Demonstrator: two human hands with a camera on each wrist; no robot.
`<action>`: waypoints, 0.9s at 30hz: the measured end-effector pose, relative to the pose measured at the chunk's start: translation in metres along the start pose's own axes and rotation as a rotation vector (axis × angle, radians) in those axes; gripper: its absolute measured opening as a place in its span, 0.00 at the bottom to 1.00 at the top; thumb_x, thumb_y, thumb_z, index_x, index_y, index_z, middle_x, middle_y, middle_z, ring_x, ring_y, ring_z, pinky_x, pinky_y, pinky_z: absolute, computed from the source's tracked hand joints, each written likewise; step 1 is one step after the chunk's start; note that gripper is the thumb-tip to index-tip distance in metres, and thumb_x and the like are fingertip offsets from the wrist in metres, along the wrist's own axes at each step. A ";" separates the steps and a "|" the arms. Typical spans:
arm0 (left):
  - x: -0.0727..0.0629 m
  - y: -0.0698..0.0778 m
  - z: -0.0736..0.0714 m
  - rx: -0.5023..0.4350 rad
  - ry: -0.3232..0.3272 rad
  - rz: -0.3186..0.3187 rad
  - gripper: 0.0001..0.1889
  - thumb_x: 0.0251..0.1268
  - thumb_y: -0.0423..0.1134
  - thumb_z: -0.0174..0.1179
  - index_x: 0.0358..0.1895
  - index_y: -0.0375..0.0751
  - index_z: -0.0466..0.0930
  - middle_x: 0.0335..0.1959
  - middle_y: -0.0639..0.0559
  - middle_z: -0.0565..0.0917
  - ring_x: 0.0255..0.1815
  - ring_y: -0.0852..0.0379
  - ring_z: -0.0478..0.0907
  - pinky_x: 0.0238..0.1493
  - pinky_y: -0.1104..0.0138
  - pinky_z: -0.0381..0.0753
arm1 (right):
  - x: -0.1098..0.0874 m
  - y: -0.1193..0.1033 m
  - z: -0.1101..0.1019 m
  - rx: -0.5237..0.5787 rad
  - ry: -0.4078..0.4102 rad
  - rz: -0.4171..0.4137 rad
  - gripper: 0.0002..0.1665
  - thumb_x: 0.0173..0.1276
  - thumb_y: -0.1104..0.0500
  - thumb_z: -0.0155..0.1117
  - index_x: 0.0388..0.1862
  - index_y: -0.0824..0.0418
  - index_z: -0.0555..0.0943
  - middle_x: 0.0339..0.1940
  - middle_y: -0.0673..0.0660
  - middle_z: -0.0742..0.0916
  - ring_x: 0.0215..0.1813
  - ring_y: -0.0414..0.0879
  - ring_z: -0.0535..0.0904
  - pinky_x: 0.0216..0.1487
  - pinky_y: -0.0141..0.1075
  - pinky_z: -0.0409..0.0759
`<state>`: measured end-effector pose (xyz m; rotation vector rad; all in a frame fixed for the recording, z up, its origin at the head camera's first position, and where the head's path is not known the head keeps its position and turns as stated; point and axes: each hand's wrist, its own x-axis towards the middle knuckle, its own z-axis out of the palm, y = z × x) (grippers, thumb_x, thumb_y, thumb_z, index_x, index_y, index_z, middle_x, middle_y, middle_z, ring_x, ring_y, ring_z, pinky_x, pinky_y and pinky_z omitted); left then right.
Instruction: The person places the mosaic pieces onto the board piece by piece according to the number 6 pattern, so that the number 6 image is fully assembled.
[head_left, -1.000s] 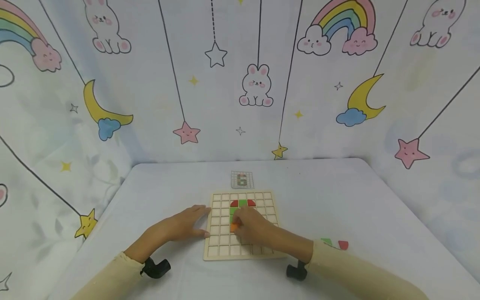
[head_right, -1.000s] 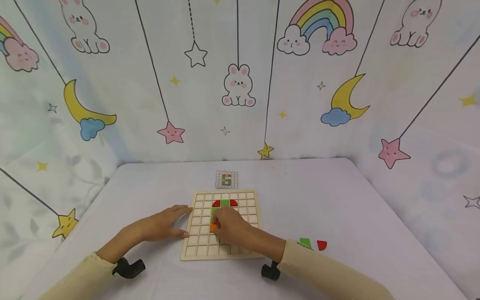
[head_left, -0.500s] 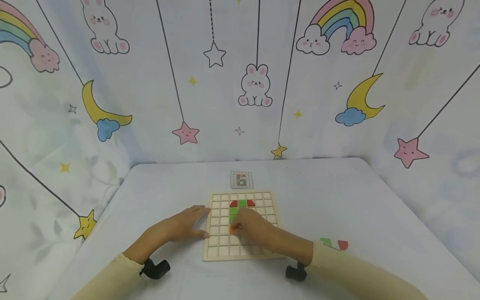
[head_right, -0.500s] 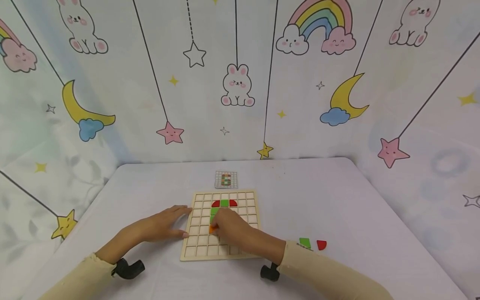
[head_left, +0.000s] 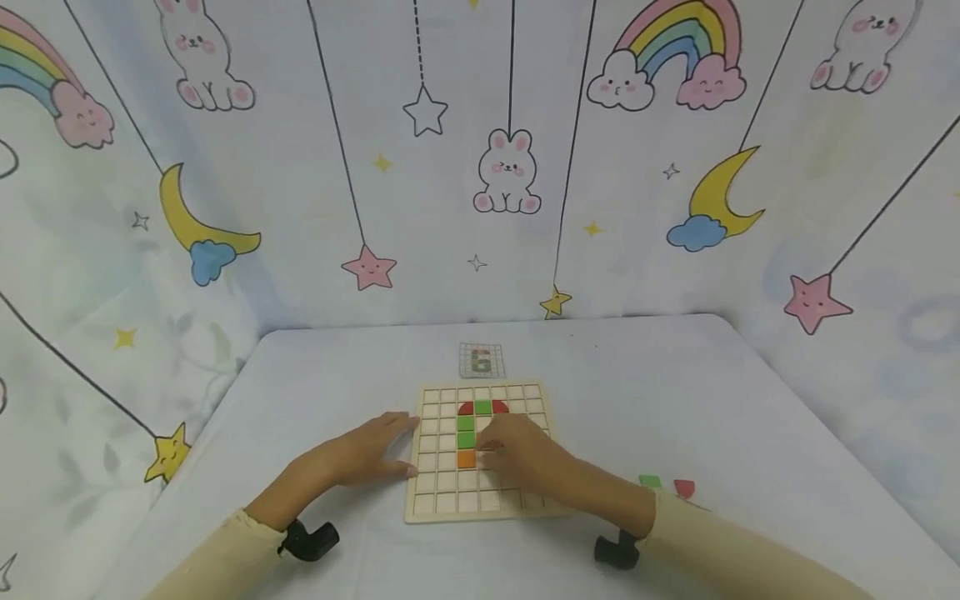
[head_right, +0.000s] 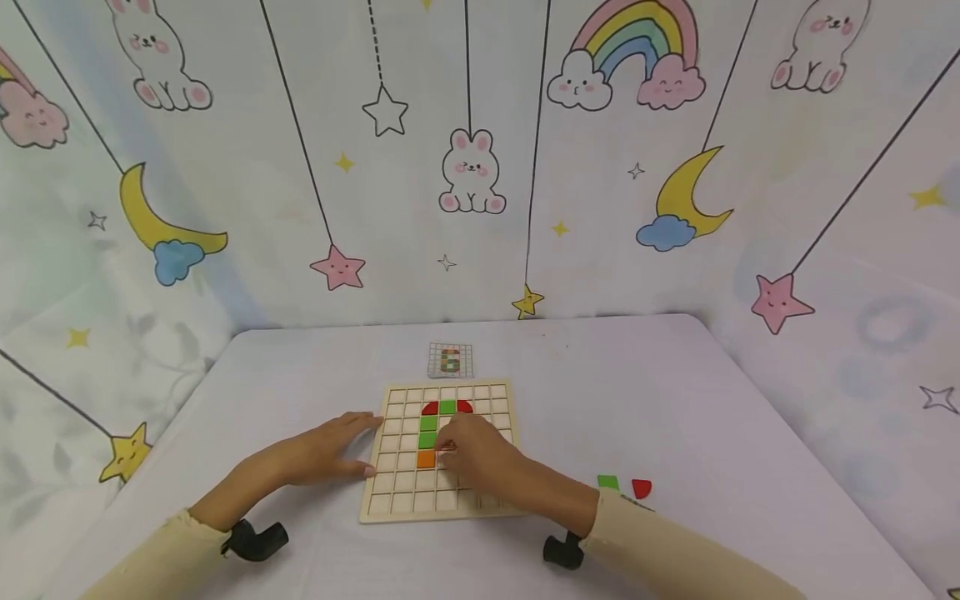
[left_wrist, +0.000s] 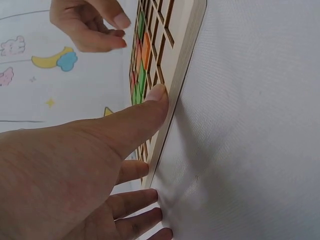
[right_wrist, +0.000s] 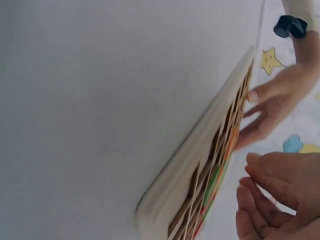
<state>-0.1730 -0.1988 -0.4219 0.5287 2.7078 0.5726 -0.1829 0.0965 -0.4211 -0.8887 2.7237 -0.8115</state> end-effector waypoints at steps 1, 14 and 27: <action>0.000 0.000 0.000 -0.003 0.002 -0.001 0.45 0.70 0.56 0.70 0.81 0.38 0.62 0.81 0.34 0.64 0.82 0.35 0.61 0.81 0.42 0.64 | -0.004 0.003 -0.005 0.031 0.011 0.012 0.08 0.73 0.60 0.72 0.50 0.55 0.90 0.45 0.44 0.88 0.50 0.41 0.81 0.57 0.42 0.85; -0.003 0.000 -0.002 -0.027 0.007 0.021 0.45 0.69 0.57 0.70 0.81 0.37 0.63 0.81 0.33 0.64 0.82 0.34 0.60 0.81 0.40 0.63 | -0.071 0.073 -0.073 0.100 0.185 0.113 0.13 0.73 0.53 0.73 0.54 0.53 0.88 0.49 0.46 0.90 0.53 0.43 0.84 0.60 0.50 0.87; -0.002 -0.002 0.000 -0.037 0.011 0.029 0.45 0.70 0.57 0.70 0.81 0.36 0.62 0.81 0.32 0.63 0.83 0.33 0.59 0.81 0.40 0.62 | -0.147 0.151 -0.118 0.185 0.050 0.201 0.23 0.76 0.50 0.70 0.63 0.60 0.83 0.59 0.56 0.89 0.60 0.48 0.84 0.54 0.27 0.85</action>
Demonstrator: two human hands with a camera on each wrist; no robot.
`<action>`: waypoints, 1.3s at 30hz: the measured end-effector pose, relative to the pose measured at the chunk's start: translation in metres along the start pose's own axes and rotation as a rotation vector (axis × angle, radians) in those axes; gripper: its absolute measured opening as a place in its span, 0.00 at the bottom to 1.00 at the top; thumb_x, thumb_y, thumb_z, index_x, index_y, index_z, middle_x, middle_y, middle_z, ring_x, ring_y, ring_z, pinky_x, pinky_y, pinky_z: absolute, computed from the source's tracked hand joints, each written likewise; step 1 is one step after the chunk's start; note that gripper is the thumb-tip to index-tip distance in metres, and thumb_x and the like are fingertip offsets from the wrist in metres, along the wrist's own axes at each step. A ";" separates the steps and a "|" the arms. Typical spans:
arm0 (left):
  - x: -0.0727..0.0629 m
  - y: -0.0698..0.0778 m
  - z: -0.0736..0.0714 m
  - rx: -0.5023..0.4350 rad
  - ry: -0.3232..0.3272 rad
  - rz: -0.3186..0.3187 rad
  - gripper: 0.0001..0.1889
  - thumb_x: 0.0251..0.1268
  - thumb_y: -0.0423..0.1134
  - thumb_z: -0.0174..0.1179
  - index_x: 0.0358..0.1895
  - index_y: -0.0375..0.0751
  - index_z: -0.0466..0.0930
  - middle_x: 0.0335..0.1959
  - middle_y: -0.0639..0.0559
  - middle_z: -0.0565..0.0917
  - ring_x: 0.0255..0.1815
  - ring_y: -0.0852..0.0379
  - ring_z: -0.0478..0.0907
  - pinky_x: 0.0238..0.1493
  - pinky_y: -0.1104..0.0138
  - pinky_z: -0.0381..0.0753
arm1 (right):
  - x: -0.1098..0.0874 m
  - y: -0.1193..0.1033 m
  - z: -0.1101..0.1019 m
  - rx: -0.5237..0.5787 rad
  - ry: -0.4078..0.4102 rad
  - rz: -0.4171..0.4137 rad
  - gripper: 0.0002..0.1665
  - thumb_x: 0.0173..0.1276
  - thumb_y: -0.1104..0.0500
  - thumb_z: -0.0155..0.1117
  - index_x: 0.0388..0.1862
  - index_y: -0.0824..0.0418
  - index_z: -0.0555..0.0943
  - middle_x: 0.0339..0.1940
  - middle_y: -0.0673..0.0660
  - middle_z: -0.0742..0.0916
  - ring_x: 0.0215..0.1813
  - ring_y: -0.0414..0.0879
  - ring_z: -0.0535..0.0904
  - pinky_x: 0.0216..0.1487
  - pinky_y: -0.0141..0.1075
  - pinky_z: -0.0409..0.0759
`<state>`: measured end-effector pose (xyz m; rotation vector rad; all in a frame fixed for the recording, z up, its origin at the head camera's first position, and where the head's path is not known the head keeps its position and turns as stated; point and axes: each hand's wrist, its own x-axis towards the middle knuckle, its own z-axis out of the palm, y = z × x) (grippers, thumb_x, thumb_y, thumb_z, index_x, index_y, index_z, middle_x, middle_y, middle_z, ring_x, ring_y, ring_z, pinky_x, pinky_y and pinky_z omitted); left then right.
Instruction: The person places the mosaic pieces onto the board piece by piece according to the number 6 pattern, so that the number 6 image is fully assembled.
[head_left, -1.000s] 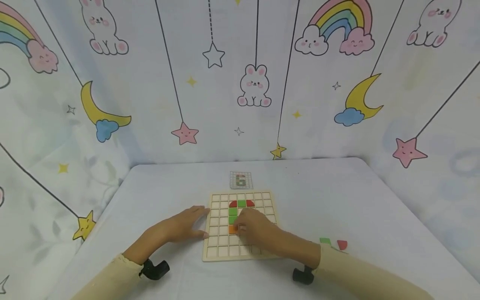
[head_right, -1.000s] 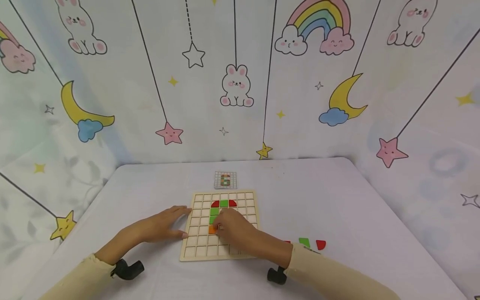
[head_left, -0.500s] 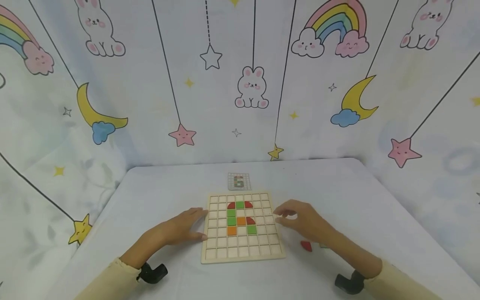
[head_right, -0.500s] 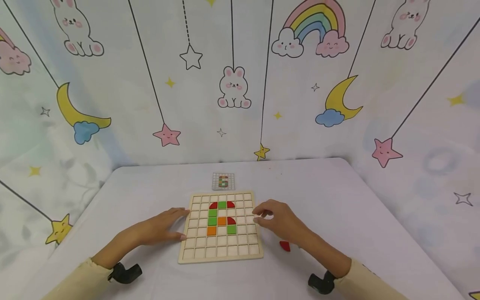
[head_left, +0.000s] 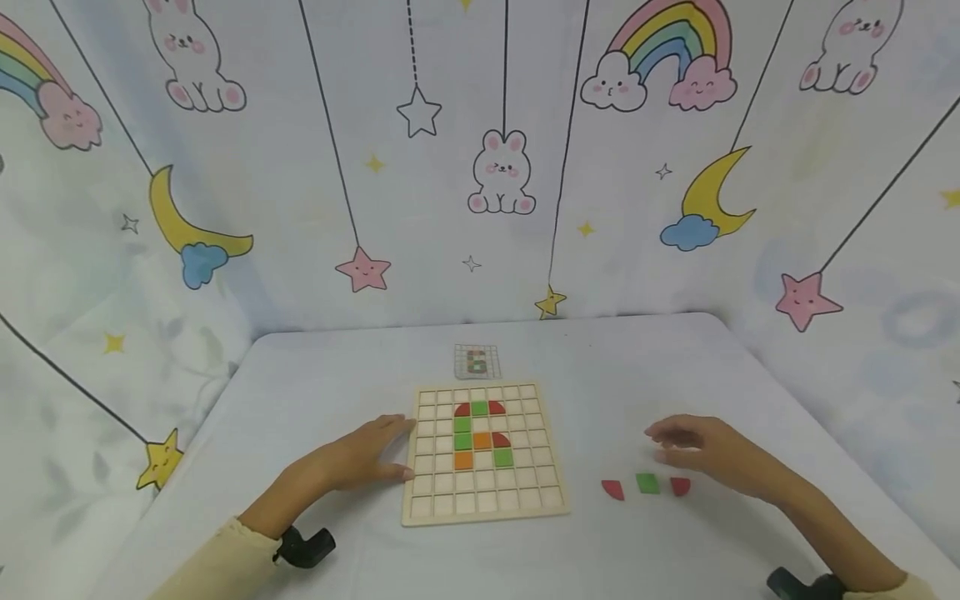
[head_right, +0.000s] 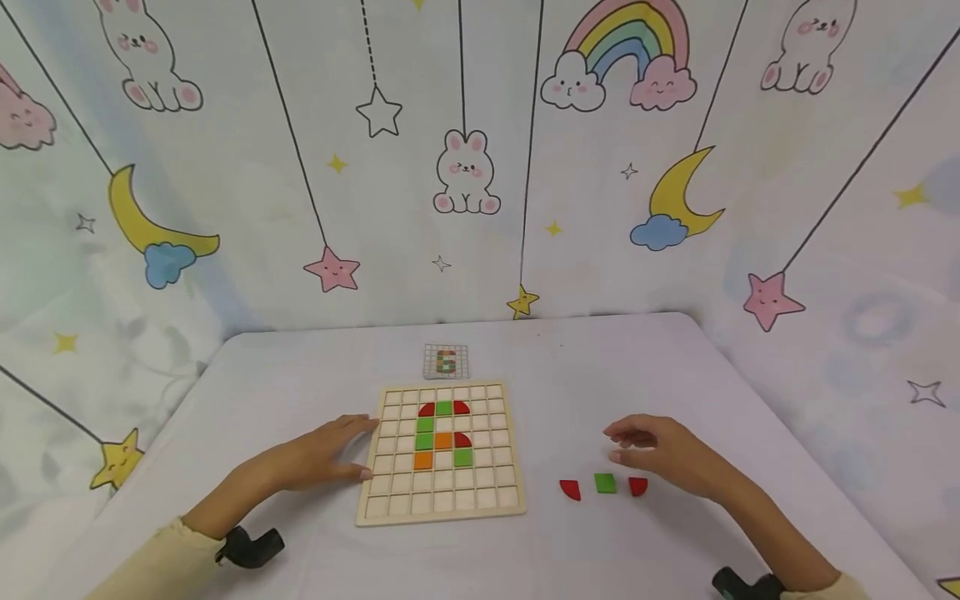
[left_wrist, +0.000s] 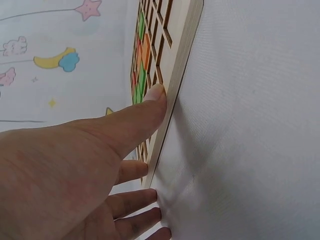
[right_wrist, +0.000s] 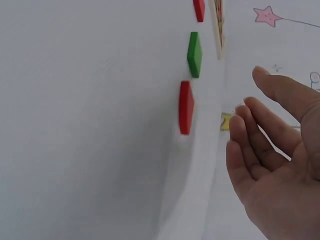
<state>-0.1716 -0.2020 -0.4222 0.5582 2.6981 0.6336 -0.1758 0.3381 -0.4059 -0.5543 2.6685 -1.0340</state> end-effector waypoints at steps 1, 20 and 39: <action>0.000 0.000 0.000 -0.002 0.001 0.002 0.45 0.70 0.57 0.70 0.81 0.36 0.62 0.81 0.32 0.63 0.83 0.33 0.59 0.81 0.40 0.62 | -0.005 0.005 -0.002 -0.008 -0.013 0.016 0.23 0.75 0.49 0.71 0.63 0.59 0.84 0.60 0.55 0.88 0.61 0.45 0.84 0.54 0.26 0.84; 0.001 0.000 0.000 0.016 -0.006 -0.008 0.46 0.70 0.58 0.69 0.81 0.36 0.62 0.81 0.32 0.63 0.83 0.33 0.59 0.81 0.40 0.62 | -0.029 0.032 0.009 -0.173 -0.015 -0.071 0.13 0.68 0.53 0.77 0.49 0.47 0.84 0.45 0.40 0.85 0.49 0.33 0.78 0.52 0.24 0.81; 0.001 0.002 -0.002 0.022 -0.017 -0.009 0.45 0.71 0.55 0.70 0.81 0.35 0.61 0.81 0.31 0.62 0.82 0.33 0.59 0.81 0.40 0.63 | -0.012 0.013 0.017 -0.198 -0.001 -0.064 0.11 0.70 0.45 0.75 0.46 0.45 0.84 0.42 0.37 0.85 0.48 0.33 0.80 0.52 0.30 0.85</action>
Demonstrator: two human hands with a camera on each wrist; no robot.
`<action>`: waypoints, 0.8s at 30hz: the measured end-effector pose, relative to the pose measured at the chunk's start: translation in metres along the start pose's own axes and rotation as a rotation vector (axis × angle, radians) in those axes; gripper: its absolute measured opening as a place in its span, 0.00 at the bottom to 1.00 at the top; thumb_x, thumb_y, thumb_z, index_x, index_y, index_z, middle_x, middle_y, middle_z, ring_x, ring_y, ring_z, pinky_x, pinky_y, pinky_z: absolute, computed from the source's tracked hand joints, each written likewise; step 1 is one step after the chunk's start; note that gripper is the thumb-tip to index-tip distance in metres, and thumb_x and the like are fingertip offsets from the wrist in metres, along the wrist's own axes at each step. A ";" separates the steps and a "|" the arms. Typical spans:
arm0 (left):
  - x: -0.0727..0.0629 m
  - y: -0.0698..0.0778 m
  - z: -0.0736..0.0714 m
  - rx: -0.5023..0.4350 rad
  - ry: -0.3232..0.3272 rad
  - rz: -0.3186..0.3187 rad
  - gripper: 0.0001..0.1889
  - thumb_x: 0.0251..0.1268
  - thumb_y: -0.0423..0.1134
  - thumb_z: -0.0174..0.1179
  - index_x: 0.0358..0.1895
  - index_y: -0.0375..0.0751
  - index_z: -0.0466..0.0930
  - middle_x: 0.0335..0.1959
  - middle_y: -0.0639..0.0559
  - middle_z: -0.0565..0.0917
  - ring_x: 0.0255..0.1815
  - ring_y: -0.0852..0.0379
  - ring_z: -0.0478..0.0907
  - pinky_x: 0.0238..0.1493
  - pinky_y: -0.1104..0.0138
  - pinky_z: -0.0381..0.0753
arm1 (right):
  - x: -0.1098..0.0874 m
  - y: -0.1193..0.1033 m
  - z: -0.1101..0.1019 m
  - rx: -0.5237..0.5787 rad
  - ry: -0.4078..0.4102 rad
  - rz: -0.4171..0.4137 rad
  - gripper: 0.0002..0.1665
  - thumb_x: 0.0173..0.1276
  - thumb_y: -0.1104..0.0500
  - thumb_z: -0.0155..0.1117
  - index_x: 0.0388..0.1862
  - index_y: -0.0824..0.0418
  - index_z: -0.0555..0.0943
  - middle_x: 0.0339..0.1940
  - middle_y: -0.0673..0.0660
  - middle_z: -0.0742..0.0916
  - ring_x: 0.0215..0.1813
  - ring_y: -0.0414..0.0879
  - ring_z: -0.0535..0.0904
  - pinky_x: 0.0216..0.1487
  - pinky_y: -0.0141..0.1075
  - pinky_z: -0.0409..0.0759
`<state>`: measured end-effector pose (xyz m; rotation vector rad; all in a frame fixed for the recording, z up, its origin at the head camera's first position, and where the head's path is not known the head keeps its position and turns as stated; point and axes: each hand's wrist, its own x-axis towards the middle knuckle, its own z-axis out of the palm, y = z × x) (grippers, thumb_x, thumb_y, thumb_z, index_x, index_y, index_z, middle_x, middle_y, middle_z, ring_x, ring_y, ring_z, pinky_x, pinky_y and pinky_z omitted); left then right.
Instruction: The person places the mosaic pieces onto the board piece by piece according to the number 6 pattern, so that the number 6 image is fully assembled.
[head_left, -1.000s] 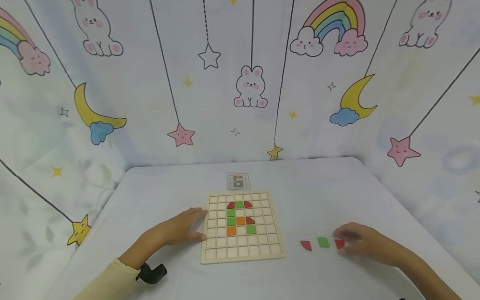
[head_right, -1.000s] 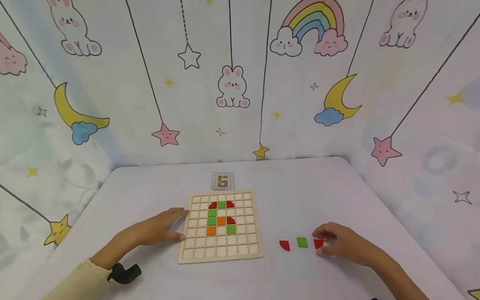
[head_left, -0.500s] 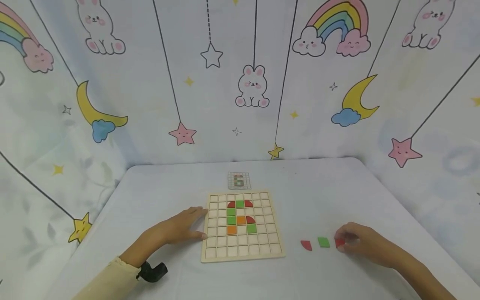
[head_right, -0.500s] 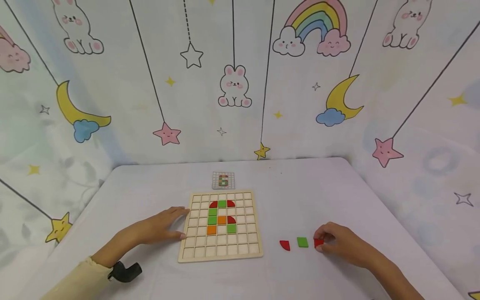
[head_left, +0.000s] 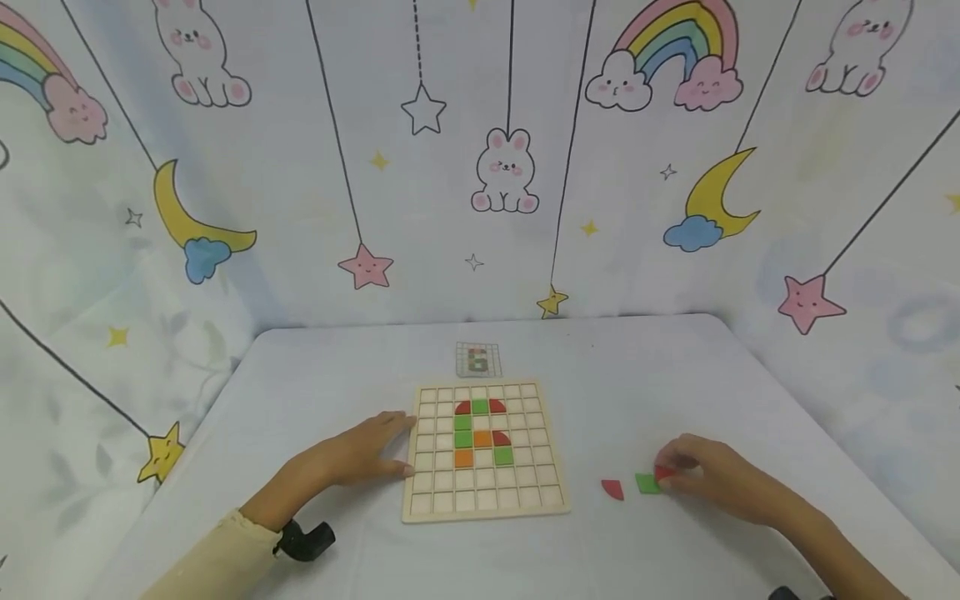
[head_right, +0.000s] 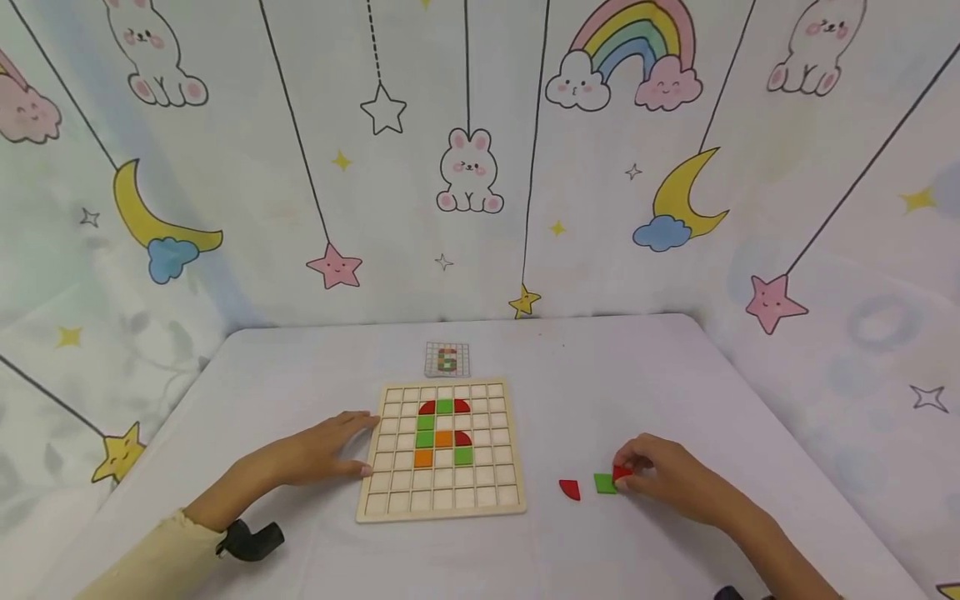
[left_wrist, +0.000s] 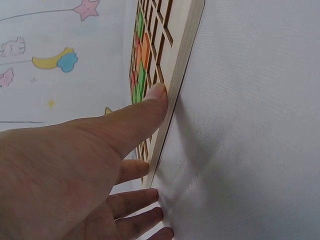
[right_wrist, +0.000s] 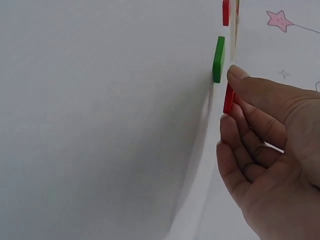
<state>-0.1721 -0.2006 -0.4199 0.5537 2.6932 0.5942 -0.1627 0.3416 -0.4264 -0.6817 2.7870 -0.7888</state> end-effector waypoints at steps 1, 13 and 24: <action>0.000 0.000 0.000 -0.001 0.002 0.000 0.45 0.71 0.55 0.70 0.81 0.35 0.61 0.81 0.31 0.63 0.82 0.33 0.60 0.81 0.40 0.63 | 0.004 -0.004 0.001 0.005 -0.006 0.001 0.11 0.70 0.45 0.75 0.46 0.45 0.84 0.42 0.37 0.85 0.49 0.33 0.80 0.52 0.30 0.85; 0.000 0.000 0.002 -0.029 0.003 0.001 0.45 0.70 0.55 0.70 0.81 0.35 0.62 0.81 0.31 0.62 0.83 0.33 0.59 0.81 0.40 0.62 | 0.060 -0.067 0.027 0.076 -0.096 -0.005 0.13 0.70 0.48 0.76 0.48 0.47 0.84 0.42 0.40 0.84 0.49 0.39 0.79 0.55 0.32 0.84; 0.001 0.003 -0.001 0.017 0.000 -0.021 0.45 0.69 0.56 0.71 0.81 0.38 0.63 0.81 0.34 0.64 0.82 0.35 0.61 0.80 0.42 0.65 | 0.096 -0.118 0.067 0.057 -0.150 -0.074 0.11 0.69 0.50 0.77 0.47 0.46 0.86 0.41 0.40 0.81 0.48 0.40 0.76 0.52 0.35 0.82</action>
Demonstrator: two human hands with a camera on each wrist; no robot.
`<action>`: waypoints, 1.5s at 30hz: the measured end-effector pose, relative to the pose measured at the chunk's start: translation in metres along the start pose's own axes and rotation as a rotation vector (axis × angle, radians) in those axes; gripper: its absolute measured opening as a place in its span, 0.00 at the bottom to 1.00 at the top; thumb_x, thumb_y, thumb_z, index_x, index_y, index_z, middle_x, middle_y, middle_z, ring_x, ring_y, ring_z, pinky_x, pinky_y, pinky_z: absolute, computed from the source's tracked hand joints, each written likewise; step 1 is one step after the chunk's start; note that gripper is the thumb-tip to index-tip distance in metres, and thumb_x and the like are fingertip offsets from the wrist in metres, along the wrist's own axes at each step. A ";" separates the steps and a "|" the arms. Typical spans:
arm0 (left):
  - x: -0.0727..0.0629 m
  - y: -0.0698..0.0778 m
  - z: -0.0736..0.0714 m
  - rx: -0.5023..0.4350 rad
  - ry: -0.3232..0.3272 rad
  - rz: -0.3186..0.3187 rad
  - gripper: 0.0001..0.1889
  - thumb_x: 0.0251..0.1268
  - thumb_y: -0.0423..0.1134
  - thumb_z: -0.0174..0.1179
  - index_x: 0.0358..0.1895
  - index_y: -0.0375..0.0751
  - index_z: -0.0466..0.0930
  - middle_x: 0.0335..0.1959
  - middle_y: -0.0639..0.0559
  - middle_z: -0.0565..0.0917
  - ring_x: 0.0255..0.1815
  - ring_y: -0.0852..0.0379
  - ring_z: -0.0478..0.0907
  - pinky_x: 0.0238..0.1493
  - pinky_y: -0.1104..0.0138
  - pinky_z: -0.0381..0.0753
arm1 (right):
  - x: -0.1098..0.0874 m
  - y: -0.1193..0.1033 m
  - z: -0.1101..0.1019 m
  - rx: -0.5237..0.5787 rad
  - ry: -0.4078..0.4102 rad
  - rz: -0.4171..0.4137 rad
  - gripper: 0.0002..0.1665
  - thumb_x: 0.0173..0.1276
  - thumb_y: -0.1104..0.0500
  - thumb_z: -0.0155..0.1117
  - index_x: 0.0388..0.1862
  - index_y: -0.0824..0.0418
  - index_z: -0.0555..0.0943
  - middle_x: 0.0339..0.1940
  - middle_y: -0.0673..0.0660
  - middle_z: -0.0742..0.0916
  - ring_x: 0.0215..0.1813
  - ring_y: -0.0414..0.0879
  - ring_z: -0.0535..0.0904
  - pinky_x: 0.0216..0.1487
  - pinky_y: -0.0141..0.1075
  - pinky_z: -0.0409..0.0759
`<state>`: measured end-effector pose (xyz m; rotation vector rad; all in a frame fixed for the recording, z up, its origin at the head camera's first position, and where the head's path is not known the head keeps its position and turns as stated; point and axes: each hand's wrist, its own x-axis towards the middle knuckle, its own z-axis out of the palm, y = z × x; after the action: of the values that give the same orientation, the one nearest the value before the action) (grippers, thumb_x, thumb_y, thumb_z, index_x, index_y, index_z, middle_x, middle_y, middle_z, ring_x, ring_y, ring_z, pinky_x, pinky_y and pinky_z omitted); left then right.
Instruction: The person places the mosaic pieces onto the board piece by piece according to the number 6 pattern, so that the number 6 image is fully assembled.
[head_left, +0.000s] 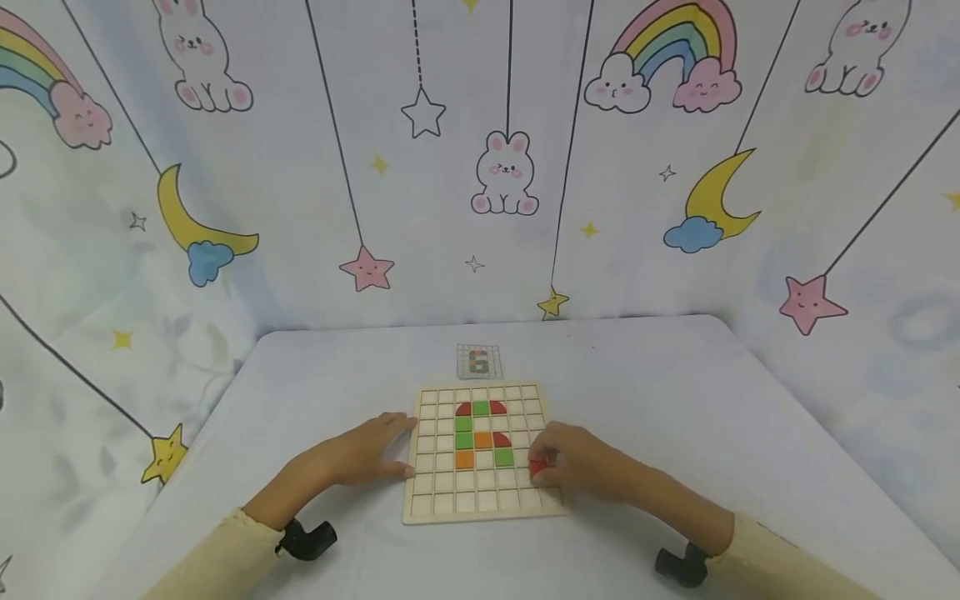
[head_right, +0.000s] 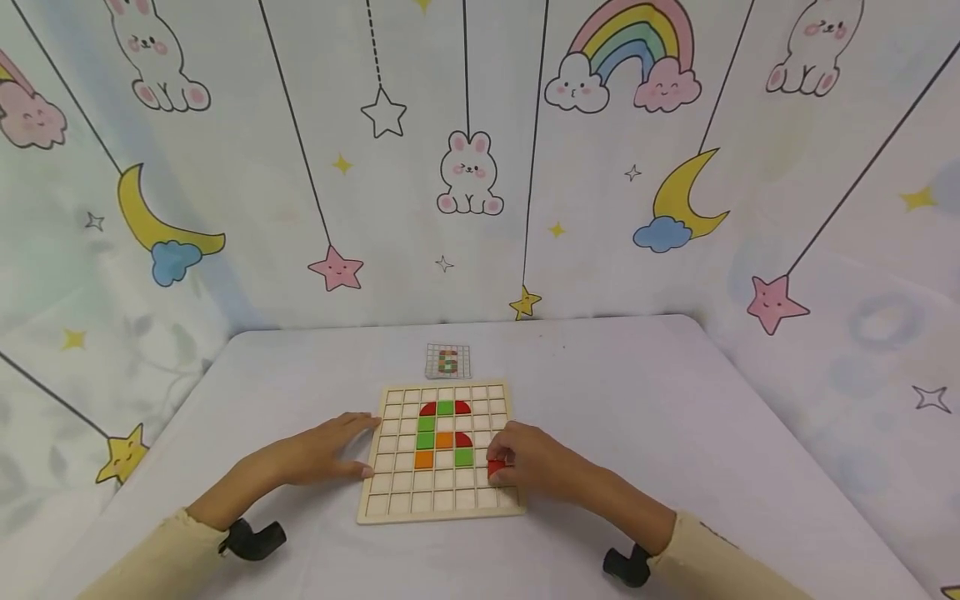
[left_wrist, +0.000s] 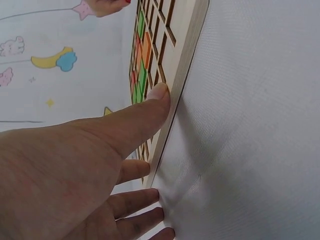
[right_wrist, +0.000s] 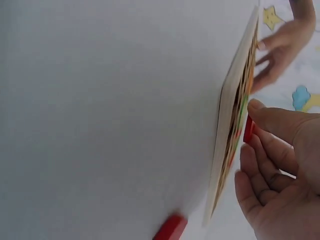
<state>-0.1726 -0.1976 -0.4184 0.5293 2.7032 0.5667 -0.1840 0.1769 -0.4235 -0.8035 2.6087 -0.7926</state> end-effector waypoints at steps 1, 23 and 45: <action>0.000 0.000 0.000 0.000 0.001 0.002 0.45 0.69 0.56 0.71 0.81 0.38 0.63 0.81 0.34 0.64 0.82 0.35 0.61 0.80 0.42 0.65 | 0.003 -0.003 0.004 -0.005 -0.006 -0.007 0.11 0.69 0.50 0.77 0.47 0.47 0.86 0.41 0.40 0.81 0.48 0.40 0.76 0.51 0.34 0.81; 0.000 0.001 -0.001 0.027 -0.004 -0.009 0.45 0.70 0.57 0.70 0.81 0.37 0.63 0.81 0.33 0.64 0.82 0.34 0.61 0.80 0.41 0.65 | 0.021 -0.030 0.024 -0.134 -0.013 -0.191 0.09 0.71 0.57 0.75 0.49 0.53 0.91 0.39 0.38 0.83 0.43 0.34 0.74 0.49 0.30 0.81; 0.001 -0.001 0.002 0.009 -0.006 -0.010 0.45 0.70 0.56 0.70 0.82 0.36 0.62 0.81 0.32 0.63 0.83 0.34 0.59 0.81 0.41 0.63 | 0.020 -0.039 0.022 -0.165 0.030 -0.177 0.08 0.66 0.62 0.78 0.44 0.53 0.94 0.36 0.40 0.86 0.39 0.33 0.75 0.44 0.27 0.82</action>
<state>-0.1731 -0.1977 -0.4207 0.5190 2.7028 0.5498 -0.1740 0.1285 -0.4210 -1.0890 2.6841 -0.6448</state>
